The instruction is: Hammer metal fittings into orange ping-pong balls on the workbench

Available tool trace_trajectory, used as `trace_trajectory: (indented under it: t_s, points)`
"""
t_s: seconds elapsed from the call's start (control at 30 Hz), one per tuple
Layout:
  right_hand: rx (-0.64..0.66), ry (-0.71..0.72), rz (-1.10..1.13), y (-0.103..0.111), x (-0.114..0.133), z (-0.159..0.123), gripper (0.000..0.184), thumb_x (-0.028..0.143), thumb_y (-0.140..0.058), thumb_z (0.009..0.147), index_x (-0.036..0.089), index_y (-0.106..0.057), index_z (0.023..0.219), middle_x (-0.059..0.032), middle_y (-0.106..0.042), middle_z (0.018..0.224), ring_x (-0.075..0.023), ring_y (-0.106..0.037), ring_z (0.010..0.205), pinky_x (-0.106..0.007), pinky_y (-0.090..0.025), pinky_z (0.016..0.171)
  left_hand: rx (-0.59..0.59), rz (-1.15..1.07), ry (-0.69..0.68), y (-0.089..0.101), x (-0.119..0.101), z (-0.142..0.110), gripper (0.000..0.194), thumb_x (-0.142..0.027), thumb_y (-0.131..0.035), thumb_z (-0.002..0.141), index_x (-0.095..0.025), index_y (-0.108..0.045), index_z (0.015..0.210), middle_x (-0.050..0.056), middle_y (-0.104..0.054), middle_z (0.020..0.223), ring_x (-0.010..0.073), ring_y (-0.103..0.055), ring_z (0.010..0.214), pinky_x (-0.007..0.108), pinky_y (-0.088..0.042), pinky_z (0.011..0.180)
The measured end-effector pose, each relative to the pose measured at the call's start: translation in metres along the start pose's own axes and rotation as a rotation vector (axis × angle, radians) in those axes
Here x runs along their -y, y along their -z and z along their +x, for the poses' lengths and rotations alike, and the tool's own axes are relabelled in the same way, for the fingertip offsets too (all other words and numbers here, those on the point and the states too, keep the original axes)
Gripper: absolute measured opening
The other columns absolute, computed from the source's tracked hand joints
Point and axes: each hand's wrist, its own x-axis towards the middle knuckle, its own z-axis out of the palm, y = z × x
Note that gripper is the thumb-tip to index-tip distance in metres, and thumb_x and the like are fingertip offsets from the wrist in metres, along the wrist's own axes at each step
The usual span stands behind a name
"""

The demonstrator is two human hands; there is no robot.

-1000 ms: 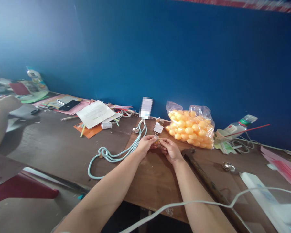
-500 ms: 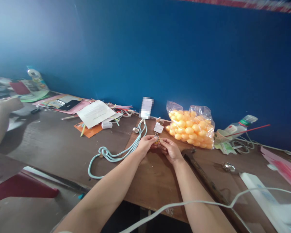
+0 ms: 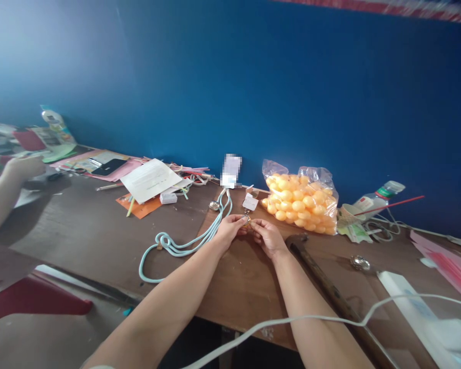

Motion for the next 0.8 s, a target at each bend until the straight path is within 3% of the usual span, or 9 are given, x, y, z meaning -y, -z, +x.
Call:
trace_trajectory:
  t_s: [0.27, 0.8]
  points:
    - [0.018, 0.000, 0.043, 0.0009, -0.0022, -0.0007, 0.027, 0.034, -0.083, 0.061, 0.017, -0.067, 0.073, 0.0036, -0.054, 0.059, -0.0044, -0.037, 0.048, -0.018, -0.027, 0.041, -0.004, 0.027, -0.007, 0.0006, 0.0017, 0.0013, 0.019, -0.023, -0.074, 0.074, -0.009, -0.068, 0.085, 0.006, -0.067, 0.073, 0.0095, -0.060, 0.057, 0.021, -0.049, 0.055]
    - [0.010, -0.014, 0.076, 0.0027, -0.0042, -0.0003, 0.027, 0.033, -0.084, 0.060, 0.017, -0.066, 0.072, 0.0030, -0.059, 0.066, -0.0060, -0.045, 0.054, -0.020, -0.039, 0.049, -0.003, 0.048, 0.000, -0.0005, 0.0019, 0.0015, 0.017, -0.022, -0.072, 0.076, -0.009, -0.067, 0.085, 0.004, -0.066, 0.070, 0.0085, -0.059, 0.055, 0.020, -0.050, 0.055]
